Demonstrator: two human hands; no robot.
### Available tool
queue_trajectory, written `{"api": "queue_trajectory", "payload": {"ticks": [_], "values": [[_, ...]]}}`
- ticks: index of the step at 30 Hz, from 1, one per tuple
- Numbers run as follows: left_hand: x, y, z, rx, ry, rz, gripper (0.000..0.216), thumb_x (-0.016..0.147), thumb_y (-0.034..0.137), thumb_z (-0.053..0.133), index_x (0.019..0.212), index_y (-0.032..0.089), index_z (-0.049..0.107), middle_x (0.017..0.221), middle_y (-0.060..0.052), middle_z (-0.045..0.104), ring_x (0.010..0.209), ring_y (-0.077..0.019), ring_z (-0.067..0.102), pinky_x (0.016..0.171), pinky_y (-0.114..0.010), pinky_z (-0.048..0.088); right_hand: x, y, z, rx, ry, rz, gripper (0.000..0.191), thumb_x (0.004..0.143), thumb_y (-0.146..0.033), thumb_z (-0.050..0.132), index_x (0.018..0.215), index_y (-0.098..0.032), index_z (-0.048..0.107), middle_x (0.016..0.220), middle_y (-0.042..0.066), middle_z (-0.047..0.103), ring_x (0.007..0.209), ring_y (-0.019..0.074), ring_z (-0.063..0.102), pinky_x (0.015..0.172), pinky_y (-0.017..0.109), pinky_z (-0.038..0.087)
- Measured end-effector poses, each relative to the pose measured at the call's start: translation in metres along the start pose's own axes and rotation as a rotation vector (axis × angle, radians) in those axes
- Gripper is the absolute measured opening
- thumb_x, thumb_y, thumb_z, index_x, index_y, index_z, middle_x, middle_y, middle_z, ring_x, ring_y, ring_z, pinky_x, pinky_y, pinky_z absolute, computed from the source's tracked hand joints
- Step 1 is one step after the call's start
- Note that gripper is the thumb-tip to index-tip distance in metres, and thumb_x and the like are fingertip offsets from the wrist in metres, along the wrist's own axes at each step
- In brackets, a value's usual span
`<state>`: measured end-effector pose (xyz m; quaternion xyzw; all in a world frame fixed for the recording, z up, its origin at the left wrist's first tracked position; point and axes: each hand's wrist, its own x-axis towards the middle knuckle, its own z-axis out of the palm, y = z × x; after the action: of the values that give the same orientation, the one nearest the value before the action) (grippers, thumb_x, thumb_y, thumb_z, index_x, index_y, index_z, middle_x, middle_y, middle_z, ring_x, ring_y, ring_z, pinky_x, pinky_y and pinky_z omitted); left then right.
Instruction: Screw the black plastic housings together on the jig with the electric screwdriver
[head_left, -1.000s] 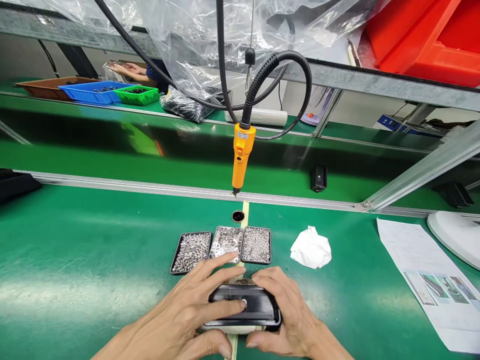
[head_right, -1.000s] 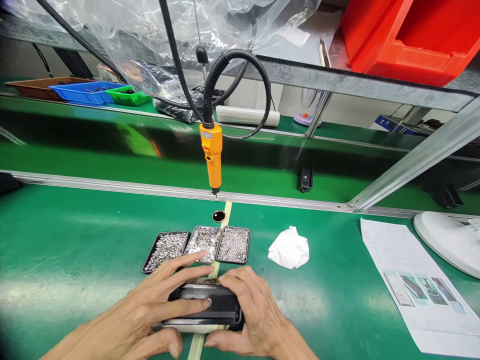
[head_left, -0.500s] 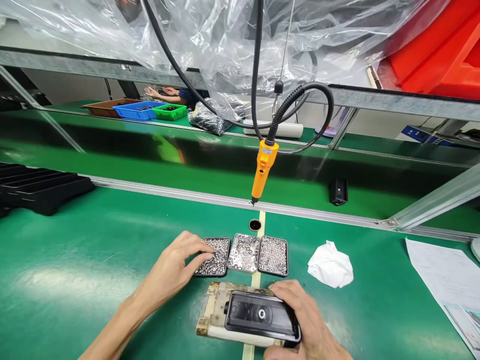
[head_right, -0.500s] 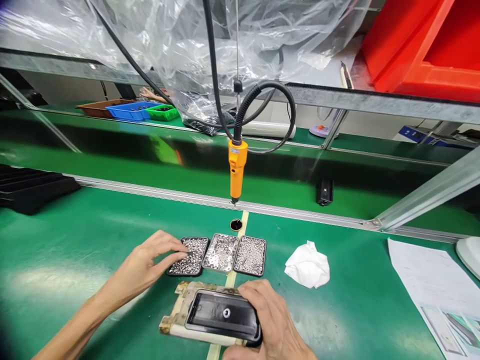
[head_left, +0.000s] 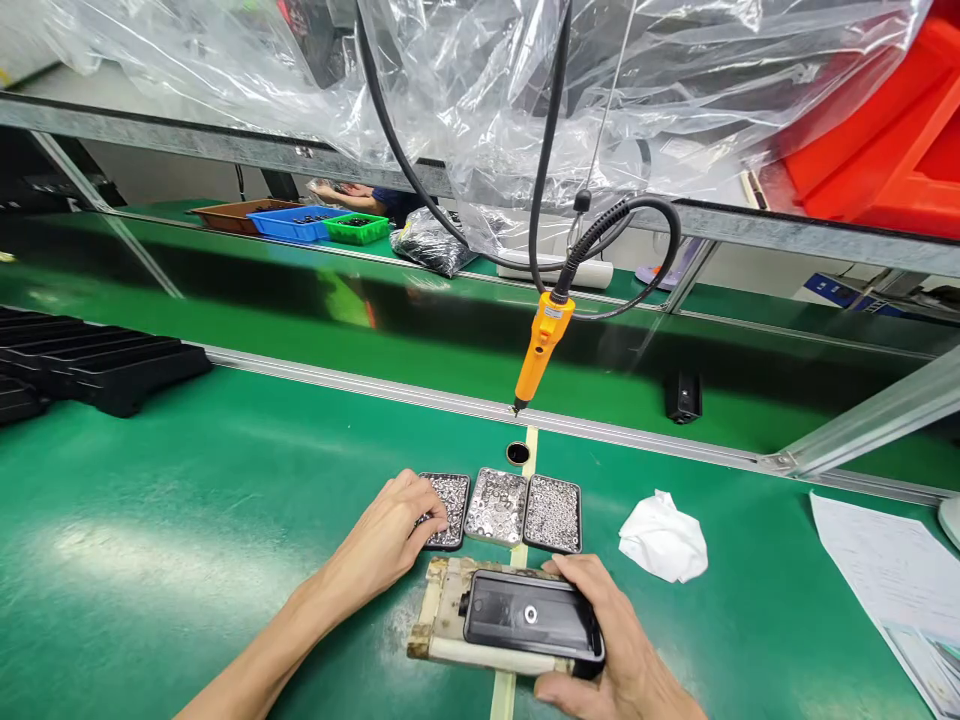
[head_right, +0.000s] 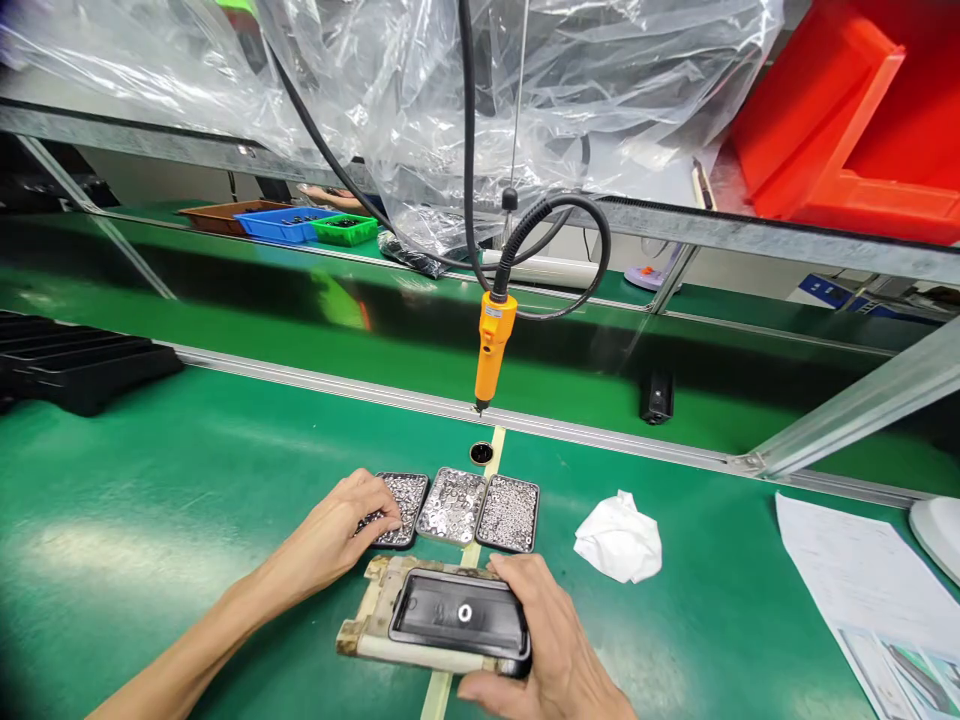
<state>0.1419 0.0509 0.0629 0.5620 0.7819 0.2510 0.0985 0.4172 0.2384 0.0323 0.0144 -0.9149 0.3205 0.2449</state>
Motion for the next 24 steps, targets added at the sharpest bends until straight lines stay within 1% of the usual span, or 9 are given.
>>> {"api": "queue_trajectory", "payload": {"ticks": [3,7,9,12,14,17,21,23,24], "values": [[-0.001,0.001,-0.001,0.003,0.013,-0.015,0.021,0.106,0.021,0.043,0.092,0.021,0.060,0.093,-0.004,0.062,0.092,-0.0251,0.049,0.081,-0.038,0.037,-0.009,0.005,0.001,-0.067,-0.026,0.037,0.089,0.091,-0.068,0.060,0.156,-0.016,0.027,0.142,0.020,0.052,0.133,0.0349,0.051,0.104,0.048,0.054],[-0.002,0.003,-0.002,-0.003,0.026,-0.025,0.006,0.102,0.023,0.054,0.105,0.021,0.059,0.098,-0.004,0.063,0.095,-0.0257,0.050,0.083,-0.038,0.039,-0.018,0.012,0.000,-0.092,-0.033,0.024,0.094,0.091,-0.077,0.049,0.158,-0.016,0.025,0.147,0.020,0.048,0.138,0.0376,0.046,0.110,0.054,0.048],[-0.001,0.003,-0.001,-0.002,0.026,-0.018,0.006,0.101,0.023,0.056,0.104,0.022,0.060,0.098,-0.003,0.064,0.094,-0.0258,0.050,0.083,-0.038,0.038,-0.017,0.014,-0.004,-0.077,0.004,-0.016,0.091,0.093,-0.079,0.041,0.157,-0.016,0.028,0.146,0.020,0.049,0.138,0.0369,0.046,0.111,0.053,0.047],[0.001,0.001,0.003,-0.006,0.036,-0.017,0.010,0.100,0.020,0.054,0.095,0.021,0.062,0.094,-0.003,0.063,0.094,-0.0258,0.050,0.082,-0.039,0.037,-0.007,0.013,-0.013,-0.045,0.079,-0.022,0.079,0.099,-0.072,0.037,0.155,-0.017,0.033,0.144,0.017,0.050,0.135,0.0339,0.048,0.108,0.049,0.048],[0.002,0.000,0.006,-0.016,0.045,-0.024,0.014,0.100,0.017,0.052,0.092,0.021,0.063,0.093,-0.004,0.062,0.093,-0.0258,0.050,0.081,-0.039,0.037,0.006,0.012,-0.021,-0.028,0.084,0.003,0.071,0.101,-0.067,0.039,0.153,-0.019,0.037,0.142,0.016,0.051,0.130,0.0320,0.051,0.106,0.047,0.048],[0.003,0.000,0.007,-0.032,0.053,-0.035,0.017,0.099,0.013,0.050,0.091,0.020,0.063,0.092,-0.004,0.063,0.093,-0.0259,0.050,0.082,-0.040,0.036,0.034,0.011,-0.030,0.055,0.099,0.047,0.068,0.100,-0.069,0.038,0.149,-0.021,0.044,0.137,0.014,0.053,0.119,0.0305,0.055,0.099,0.047,0.049],[0.000,0.001,0.005,-0.045,0.053,-0.042,0.015,0.095,0.009,0.053,0.099,0.020,0.062,0.098,-0.005,0.065,0.096,-0.0266,0.051,0.084,-0.041,0.036,0.088,0.016,-0.035,0.163,0.270,0.152,0.055,0.103,-0.061,0.037,0.141,-0.024,0.052,0.133,0.013,0.057,0.106,0.0264,0.059,0.091,0.045,0.050],[0.000,0.003,0.004,-0.044,0.047,-0.043,0.017,0.094,0.008,0.053,0.101,0.020,0.062,0.099,-0.006,0.065,0.097,-0.0270,0.051,0.085,-0.041,0.036,0.121,0.020,-0.033,0.135,0.367,0.262,0.047,0.102,-0.055,0.045,0.138,-0.025,0.053,0.134,0.011,0.058,0.110,0.0258,0.060,0.093,0.045,0.049],[0.000,0.004,0.003,-0.042,0.045,-0.043,0.017,0.094,0.007,0.052,0.099,0.020,0.062,0.099,-0.006,0.065,0.097,-0.0272,0.051,0.085,-0.041,0.036,0.137,0.023,-0.030,0.116,0.410,0.323,0.048,0.100,-0.055,0.051,0.139,-0.026,0.052,0.136,0.011,0.058,0.114,0.0262,0.059,0.096,0.046,0.049]]}}
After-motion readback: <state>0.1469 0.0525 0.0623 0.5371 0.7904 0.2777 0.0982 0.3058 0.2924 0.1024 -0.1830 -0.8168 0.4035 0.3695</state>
